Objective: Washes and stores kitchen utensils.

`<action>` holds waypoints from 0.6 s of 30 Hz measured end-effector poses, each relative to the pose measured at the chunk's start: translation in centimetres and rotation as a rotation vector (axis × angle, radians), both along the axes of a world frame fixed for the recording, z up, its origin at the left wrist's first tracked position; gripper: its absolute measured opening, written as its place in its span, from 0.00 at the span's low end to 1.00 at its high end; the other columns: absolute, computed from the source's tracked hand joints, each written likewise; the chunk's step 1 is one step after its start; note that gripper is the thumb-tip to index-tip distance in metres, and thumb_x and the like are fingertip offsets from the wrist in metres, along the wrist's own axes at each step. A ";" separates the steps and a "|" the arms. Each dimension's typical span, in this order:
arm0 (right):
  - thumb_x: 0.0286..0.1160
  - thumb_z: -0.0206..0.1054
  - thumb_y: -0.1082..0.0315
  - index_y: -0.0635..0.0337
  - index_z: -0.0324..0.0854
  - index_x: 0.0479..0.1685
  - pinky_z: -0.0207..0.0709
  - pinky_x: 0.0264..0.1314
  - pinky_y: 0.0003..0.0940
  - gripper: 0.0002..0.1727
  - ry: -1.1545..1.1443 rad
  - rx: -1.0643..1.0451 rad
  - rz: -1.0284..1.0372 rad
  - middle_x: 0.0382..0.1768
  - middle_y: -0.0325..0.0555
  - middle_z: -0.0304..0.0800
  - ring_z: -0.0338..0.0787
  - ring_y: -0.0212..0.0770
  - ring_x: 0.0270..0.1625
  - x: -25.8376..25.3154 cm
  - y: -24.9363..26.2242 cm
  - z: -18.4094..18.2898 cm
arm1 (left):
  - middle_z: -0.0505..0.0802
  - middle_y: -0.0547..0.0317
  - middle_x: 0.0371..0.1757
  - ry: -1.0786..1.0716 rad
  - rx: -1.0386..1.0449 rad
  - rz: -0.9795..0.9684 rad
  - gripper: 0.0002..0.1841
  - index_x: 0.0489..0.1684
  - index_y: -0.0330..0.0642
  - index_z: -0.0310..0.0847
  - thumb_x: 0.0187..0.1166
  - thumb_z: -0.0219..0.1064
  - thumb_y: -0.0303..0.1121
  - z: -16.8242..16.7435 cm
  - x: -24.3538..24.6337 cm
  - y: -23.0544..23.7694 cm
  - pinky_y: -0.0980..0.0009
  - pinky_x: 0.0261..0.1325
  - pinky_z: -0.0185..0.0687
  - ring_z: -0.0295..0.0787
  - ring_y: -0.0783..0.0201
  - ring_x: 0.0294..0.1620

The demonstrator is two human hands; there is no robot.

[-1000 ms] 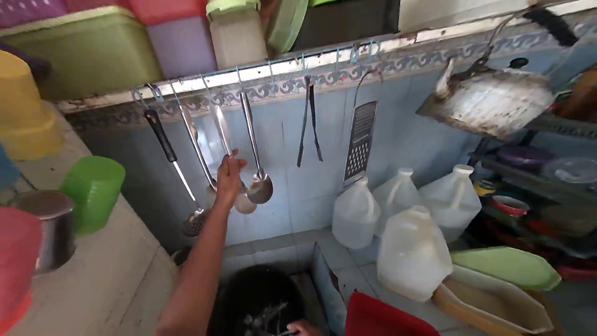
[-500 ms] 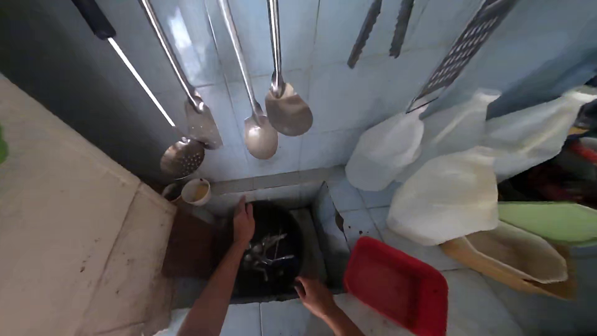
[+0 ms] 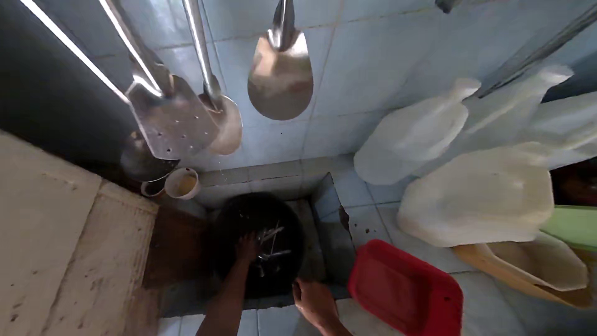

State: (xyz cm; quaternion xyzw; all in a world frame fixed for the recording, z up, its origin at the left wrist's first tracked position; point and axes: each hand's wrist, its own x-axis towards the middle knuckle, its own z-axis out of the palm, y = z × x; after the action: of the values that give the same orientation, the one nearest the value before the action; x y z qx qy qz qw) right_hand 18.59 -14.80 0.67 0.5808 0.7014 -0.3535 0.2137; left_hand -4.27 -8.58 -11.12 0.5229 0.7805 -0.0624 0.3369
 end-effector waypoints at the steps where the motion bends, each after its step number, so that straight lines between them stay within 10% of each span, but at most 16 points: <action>1: 0.91 0.47 0.49 0.50 0.83 0.71 0.80 0.69 0.57 0.26 -0.010 -0.002 0.001 0.64 0.53 0.91 0.89 0.55 0.68 0.0 0.0 0.1 | 0.66 0.39 0.89 0.014 -0.015 0.002 0.40 0.90 0.47 0.63 0.78 0.70 0.52 -0.1 0.5 -0.3 0.33 0.85 0.54 0.60 0.36 0.89; 3: 0.91 0.46 0.48 0.51 0.83 0.70 0.80 0.68 0.56 0.26 -0.021 -0.003 0.003 0.62 0.53 0.91 0.89 0.54 0.68 0.0 0.1 0.1 | 0.75 0.39 0.84 0.025 -0.074 -0.006 0.39 0.86 0.45 0.69 0.77 0.70 0.56 -0.5 1.3 -0.8 0.33 0.87 0.50 0.65 0.38 0.87; 7: 0.91 0.45 0.48 0.53 0.83 0.70 0.80 0.68 0.57 0.28 -0.023 -0.017 0.015 0.62 0.55 0.91 0.89 0.55 0.68 -0.2 0.2 0.1 | 0.87 0.42 0.72 -0.165 -0.167 0.042 0.30 0.81 0.46 0.75 0.85 0.62 0.54 -1.1 0.8 -1.1 0.37 0.74 0.74 0.83 0.42 0.73; 12: 0.91 0.45 0.49 0.50 0.81 0.73 0.79 0.70 0.56 0.27 -0.008 -0.008 0.007 0.65 0.53 0.89 0.88 0.55 0.69 0.0 0.2 0.0 | 0.85 0.35 0.73 -0.161 -0.061 0.322 0.26 0.76 0.35 0.76 0.91 0.57 0.47 -0.1 -1.5 0.0 0.41 0.76 0.74 0.82 0.40 0.74; 18: 0.91 0.46 0.49 0.51 0.82 0.73 0.80 0.68 0.55 0.26 0.003 0.024 0.009 0.65 0.52 0.90 0.89 0.54 0.68 -0.1 0.2 -0.3 | 0.79 0.40 0.80 0.062 0.071 -0.104 0.22 0.78 0.41 0.76 0.89 0.57 0.39 2.4 0.9 0.3 0.44 0.80 0.71 0.74 0.41 0.81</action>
State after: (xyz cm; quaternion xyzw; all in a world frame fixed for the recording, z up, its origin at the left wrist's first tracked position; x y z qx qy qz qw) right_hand 18.53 -14.58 0.35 0.5795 0.7086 -0.3451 0.2074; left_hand -3.41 -8.25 -8.68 0.5721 0.7641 -0.0680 0.2902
